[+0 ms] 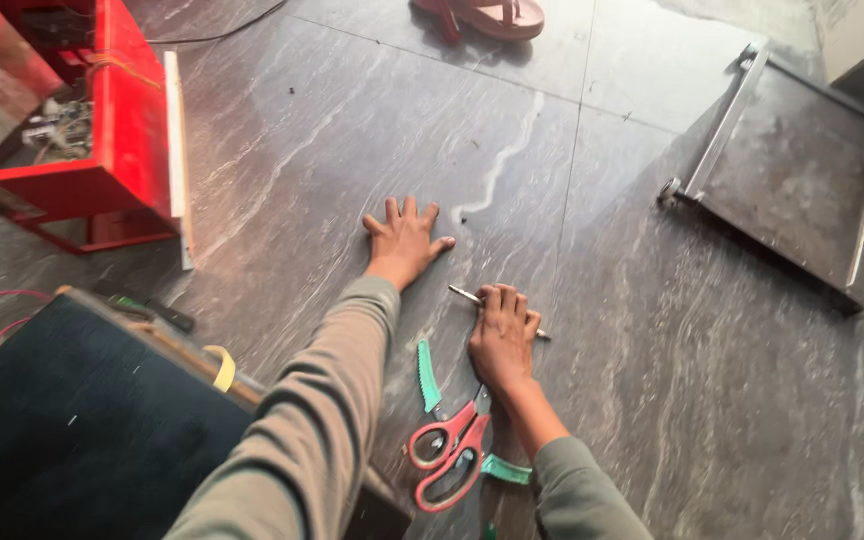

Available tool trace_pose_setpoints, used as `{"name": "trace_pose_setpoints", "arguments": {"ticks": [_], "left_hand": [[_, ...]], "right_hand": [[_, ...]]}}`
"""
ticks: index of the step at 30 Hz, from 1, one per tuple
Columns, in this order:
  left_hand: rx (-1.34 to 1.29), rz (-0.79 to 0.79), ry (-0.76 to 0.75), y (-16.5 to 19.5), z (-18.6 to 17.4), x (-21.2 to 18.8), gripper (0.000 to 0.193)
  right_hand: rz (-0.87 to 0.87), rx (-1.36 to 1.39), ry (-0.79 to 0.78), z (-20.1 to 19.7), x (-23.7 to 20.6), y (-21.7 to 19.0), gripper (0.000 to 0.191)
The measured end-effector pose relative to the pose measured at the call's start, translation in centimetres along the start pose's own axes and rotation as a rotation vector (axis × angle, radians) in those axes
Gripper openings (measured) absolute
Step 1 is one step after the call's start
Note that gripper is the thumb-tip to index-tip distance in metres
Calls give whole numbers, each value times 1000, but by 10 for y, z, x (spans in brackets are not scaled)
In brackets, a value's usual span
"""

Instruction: The person uses a hammer and screwdriver to pry open the side of a black speaker box, then uses scissors to cut the seams. They remove the side panel to reveal the internal circuit board and speaker components.

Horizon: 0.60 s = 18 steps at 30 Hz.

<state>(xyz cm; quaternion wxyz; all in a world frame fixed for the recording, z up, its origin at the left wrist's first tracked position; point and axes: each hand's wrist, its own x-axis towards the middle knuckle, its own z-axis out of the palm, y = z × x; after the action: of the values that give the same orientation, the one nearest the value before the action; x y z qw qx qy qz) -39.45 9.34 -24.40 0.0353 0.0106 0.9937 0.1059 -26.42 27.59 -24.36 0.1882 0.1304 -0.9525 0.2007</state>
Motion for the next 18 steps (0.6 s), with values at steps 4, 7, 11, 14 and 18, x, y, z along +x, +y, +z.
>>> {"name": "trace_pose_setpoints", "arguments": {"ticks": [4,7,11,14,18], "left_hand": [[-125,86,175,-17,23,50,38],[-84,158,305,-29,26,87,45],[-188,100,265,-23,17,107,62],[-181,119,271,-20,4,115,62],[-76,173,260,-27,0,147,55]], "right_hand": [[-49,-108,-105,14,53,21,26],[-43,-190,-190,39,131,55,23],[-158,-266,-227,82,223,89,21],[-104,-143,-257,117,278,90,20],[-191,-19,-78,153,312,84,37]]}}
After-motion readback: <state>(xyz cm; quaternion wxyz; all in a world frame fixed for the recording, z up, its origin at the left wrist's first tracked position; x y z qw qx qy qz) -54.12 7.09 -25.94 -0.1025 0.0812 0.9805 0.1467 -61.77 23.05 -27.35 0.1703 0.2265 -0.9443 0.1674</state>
